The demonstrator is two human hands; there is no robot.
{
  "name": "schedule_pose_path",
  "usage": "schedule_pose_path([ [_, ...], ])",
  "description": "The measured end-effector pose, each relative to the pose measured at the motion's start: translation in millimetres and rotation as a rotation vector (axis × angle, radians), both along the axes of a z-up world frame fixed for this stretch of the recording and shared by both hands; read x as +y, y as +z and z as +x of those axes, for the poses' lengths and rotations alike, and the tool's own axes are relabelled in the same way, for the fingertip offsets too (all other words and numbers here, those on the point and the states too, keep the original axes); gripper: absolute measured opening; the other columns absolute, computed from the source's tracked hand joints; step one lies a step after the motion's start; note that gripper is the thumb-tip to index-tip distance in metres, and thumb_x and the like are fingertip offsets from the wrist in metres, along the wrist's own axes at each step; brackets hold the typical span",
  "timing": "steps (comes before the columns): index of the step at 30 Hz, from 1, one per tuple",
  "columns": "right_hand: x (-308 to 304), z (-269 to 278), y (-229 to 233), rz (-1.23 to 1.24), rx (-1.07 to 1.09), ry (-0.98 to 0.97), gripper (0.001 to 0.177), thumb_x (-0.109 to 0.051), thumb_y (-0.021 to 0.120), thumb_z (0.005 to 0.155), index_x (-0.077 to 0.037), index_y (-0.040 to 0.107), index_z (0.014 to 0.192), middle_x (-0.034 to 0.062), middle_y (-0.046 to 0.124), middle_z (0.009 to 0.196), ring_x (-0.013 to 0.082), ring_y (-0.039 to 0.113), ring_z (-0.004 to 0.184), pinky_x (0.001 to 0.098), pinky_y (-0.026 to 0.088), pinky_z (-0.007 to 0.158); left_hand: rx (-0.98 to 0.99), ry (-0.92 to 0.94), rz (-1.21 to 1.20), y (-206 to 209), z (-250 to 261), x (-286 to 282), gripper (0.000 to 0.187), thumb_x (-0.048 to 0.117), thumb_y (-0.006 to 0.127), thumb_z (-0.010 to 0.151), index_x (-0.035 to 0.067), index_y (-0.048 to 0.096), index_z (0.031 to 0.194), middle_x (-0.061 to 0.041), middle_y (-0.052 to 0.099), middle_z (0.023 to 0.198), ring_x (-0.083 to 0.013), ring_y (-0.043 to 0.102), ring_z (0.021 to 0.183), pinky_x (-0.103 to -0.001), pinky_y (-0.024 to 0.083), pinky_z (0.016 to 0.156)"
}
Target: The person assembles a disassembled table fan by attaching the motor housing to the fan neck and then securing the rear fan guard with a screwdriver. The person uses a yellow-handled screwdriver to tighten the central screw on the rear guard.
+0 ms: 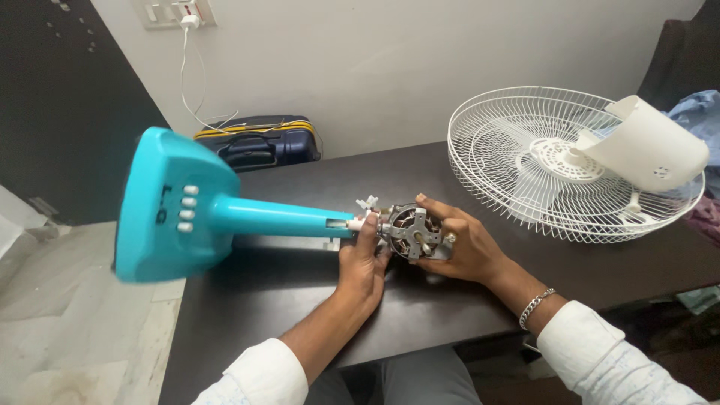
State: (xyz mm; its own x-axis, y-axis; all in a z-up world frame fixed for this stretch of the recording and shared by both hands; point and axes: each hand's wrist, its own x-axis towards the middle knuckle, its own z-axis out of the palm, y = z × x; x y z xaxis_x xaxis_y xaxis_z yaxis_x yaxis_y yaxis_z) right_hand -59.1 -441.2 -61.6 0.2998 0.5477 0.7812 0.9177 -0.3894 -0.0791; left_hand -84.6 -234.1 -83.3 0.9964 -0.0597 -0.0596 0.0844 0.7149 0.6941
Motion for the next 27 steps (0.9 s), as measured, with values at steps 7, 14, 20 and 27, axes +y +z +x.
schedule_pose_path([
  [7,1.0,3.9,-2.5,-0.048,0.014,0.020,0.077,-0.024,0.091,0.076,-0.012,0.026,0.116,0.0261,0.048,0.149,0.0481,0.059,0.131,0.0480,0.061,0.100,0.136,0.075,0.119,8.0,-11.6,1.3,0.052,0.041,0.076,0.082,0.014,0.061,0.124,-0.003,0.066,0.123,-0.0175,0.063,0.117,-0.047,0.056,0.097],
  [14,-0.3,1.7,-5.7,-0.014,0.067,0.024,0.077,-0.025,0.092,0.074,-0.011,0.026,0.113,0.0294,0.048,0.147,0.0463,0.062,0.125,0.0431,0.064,0.090,0.050,0.055,0.065,5.2,-11.5,-3.6,0.054,0.033,0.078,0.084,0.016,0.058,0.131,-0.002,0.065,0.124,-0.0169,0.062,0.117,-0.041,0.051,0.097],
  [20,-0.3,3.3,-6.2,-0.053,0.051,0.014,0.076,-0.025,0.091,0.077,-0.012,0.025,0.114,0.0284,0.046,0.150,0.0479,0.061,0.128,0.0432,0.064,0.094,0.081,0.067,0.087,9.0,-11.7,-4.7,0.060,0.022,0.076,0.085,0.018,0.049,0.139,0.000,0.063,0.126,-0.0144,0.061,0.119,-0.040,0.049,0.097],
  [27,-5.6,4.6,-8.4,-0.027,0.094,0.041,0.075,-0.027,0.090,0.076,-0.013,0.027,0.114,0.0305,0.045,0.150,0.0475,0.062,0.126,0.0439,0.063,0.092,-0.031,0.012,0.000,7.9,-15.9,-3.4,0.061,0.010,0.073,0.087,0.011,0.045,0.141,-0.008,0.061,0.127,-0.0210,0.063,0.120,-0.039,0.052,0.105],
])
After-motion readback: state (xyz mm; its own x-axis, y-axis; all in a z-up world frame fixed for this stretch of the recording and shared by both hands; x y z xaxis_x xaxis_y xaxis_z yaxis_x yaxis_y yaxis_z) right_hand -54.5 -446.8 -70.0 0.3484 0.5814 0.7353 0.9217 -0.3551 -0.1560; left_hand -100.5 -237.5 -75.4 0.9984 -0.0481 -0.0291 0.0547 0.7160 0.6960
